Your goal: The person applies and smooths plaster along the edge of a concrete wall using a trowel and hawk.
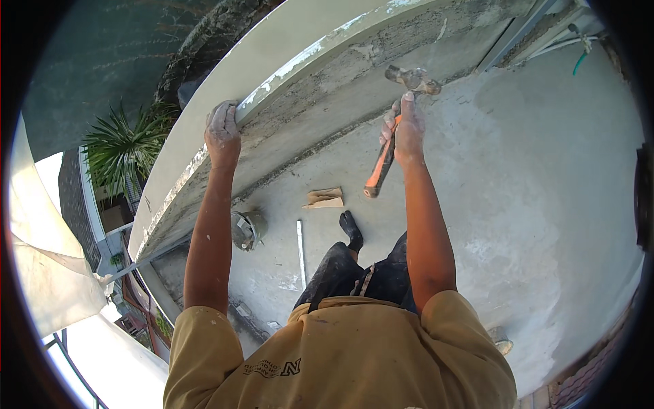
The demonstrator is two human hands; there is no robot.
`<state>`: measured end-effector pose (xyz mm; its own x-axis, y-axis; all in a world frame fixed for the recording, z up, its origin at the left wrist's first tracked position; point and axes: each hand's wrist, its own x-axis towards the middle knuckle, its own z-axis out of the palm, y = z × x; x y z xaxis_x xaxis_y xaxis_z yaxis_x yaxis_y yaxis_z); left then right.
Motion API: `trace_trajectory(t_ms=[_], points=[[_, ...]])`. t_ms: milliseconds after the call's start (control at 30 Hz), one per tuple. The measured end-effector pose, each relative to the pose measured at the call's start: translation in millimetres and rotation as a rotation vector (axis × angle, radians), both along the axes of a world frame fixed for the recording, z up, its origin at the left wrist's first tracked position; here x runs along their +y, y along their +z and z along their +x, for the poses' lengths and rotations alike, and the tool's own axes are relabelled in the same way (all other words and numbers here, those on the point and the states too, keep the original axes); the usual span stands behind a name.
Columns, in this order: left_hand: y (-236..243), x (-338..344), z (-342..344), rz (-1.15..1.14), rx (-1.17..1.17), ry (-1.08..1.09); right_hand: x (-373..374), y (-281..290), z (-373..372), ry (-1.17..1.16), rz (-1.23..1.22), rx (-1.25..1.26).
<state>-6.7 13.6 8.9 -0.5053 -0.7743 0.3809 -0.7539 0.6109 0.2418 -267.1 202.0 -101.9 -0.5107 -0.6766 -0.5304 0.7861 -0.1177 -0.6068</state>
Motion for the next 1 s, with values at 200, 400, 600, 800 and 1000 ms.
trace_trajectory(t_ms=[200,400,600,800,1000], points=[[-5.0,-1.3,-5.4,-0.001,0.011,0.009,-5.2,-20.2,-12.5,0.208,0.165,0.054],[-4.9,-1.2,-12.1,0.007,-0.001,-0.042,-19.8,-4.7,-14.3,-0.161,-0.016,-0.191],[-6.2,-0.8,2.5,0.018,0.006,-0.014,-4.1,-0.2,18.0,0.465,0.158,0.274],[-5.8,1.6,-11.5,0.031,0.059,-0.054,-27.5,44.3,-5.3,-0.154,-0.078,-0.034],[-6.2,-4.3,-3.8,-0.016,0.055,-0.066,-8.9,57.5,-4.4,-0.111,-0.04,0.066]])
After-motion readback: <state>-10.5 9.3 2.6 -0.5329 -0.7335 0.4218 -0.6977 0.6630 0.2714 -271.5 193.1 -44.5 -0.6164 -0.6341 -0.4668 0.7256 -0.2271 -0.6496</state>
